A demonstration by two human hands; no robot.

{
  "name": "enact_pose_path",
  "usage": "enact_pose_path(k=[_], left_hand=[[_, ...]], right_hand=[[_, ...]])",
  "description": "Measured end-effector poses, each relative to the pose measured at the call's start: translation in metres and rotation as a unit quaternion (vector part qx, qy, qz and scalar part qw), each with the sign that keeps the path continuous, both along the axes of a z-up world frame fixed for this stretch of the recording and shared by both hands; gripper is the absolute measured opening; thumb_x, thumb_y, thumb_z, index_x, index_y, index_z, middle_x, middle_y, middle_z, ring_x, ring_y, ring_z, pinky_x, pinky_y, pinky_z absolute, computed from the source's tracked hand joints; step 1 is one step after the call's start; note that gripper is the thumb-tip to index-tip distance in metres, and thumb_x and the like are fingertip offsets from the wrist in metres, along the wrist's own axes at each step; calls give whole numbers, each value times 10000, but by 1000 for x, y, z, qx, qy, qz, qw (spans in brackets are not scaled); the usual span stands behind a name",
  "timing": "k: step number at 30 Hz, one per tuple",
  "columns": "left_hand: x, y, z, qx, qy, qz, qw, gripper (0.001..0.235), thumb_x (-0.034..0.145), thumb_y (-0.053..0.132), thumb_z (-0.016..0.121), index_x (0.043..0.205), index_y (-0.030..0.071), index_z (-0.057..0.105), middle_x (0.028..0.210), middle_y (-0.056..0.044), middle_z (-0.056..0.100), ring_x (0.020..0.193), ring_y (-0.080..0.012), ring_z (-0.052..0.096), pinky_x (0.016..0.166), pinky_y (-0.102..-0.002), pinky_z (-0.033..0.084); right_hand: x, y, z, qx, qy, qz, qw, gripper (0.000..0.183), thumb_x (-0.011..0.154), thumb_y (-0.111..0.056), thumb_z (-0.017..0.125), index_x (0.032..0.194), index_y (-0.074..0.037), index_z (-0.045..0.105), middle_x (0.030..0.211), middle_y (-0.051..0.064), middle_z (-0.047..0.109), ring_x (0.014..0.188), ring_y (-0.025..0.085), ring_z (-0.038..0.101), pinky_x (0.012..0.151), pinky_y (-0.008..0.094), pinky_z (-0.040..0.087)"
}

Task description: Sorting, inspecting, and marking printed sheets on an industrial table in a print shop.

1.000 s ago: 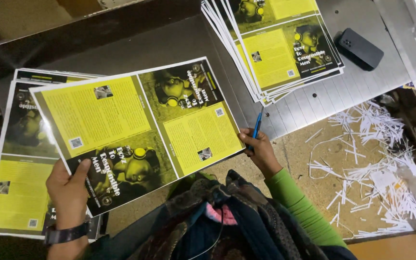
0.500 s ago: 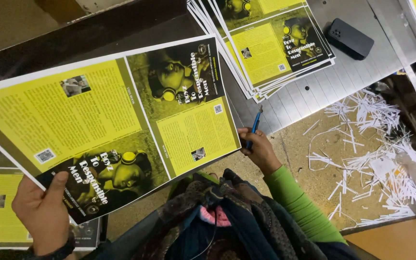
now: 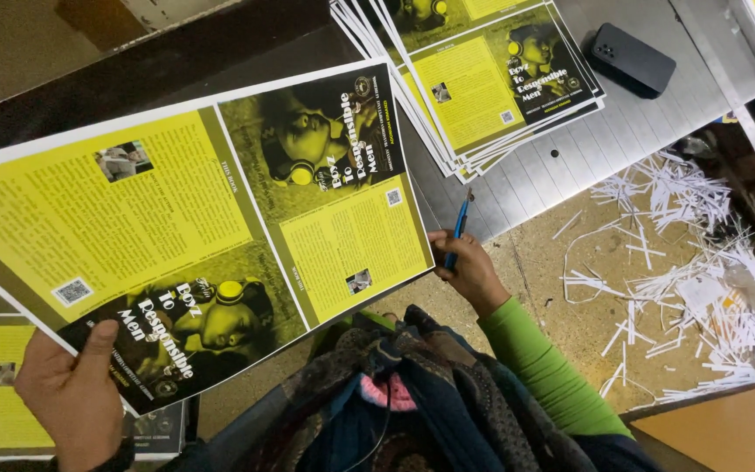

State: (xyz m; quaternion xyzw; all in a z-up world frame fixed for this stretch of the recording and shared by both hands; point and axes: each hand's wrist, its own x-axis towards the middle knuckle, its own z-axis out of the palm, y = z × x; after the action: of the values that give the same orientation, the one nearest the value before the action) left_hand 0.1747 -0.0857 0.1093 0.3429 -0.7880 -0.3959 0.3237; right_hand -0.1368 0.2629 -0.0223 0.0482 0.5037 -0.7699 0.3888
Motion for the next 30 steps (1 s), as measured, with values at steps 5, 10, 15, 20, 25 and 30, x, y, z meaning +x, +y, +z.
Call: enact_pose_path(k=[5,10,15,20,25,30], left_hand=[[-7,4,6,18,-19,39,999,291,1003,-43,700,1277,-74,607,1180,-175,634,1094,-234,575,932,-396,523],[-2,-1,-1,6,-53,44,998,256,1026,0,686,1264,-75,633,1104,-152,637,1058,-224,554,833,-409,483],[-8,0,0,50,-45,67,995,262,968,64,707,1207,-28,649,1035,-120,662,980,-154,565,811,-334,482],[-15,6,1,78,-42,85,992,302,933,73,697,1211,-28,638,1016,-120,652,1008,-176,551,784,-380,476],[-25,10,4,96,-32,112,989,323,909,29,701,1222,-30,646,1006,-123,653,963,-183,567,792,-374,509],[-28,13,9,109,-27,126,986,377,893,26,701,1259,-30,631,1034,-124,664,969,-161,557,806,-338,487]], right_hand=[[2,0,-2,4,33,14,999,112,812,-80,656,898,-67,727,634,18,590,432,98,387,363,212,256],[2,1,0,0,37,16,999,56,807,-65,711,861,-74,724,642,12,588,432,95,364,370,217,250],[4,-1,4,17,30,-2,999,58,778,-37,742,808,-78,715,619,-1,577,424,100,391,357,220,263],[9,-2,19,33,73,19,997,242,802,-4,705,1034,-43,649,668,21,581,457,82,404,396,208,295],[9,-5,27,41,100,5,994,544,786,50,674,1319,12,575,788,60,621,484,92,397,415,218,293],[9,-4,28,60,114,15,992,493,806,34,656,1292,-28,602,804,58,594,534,110,460,452,230,346]])
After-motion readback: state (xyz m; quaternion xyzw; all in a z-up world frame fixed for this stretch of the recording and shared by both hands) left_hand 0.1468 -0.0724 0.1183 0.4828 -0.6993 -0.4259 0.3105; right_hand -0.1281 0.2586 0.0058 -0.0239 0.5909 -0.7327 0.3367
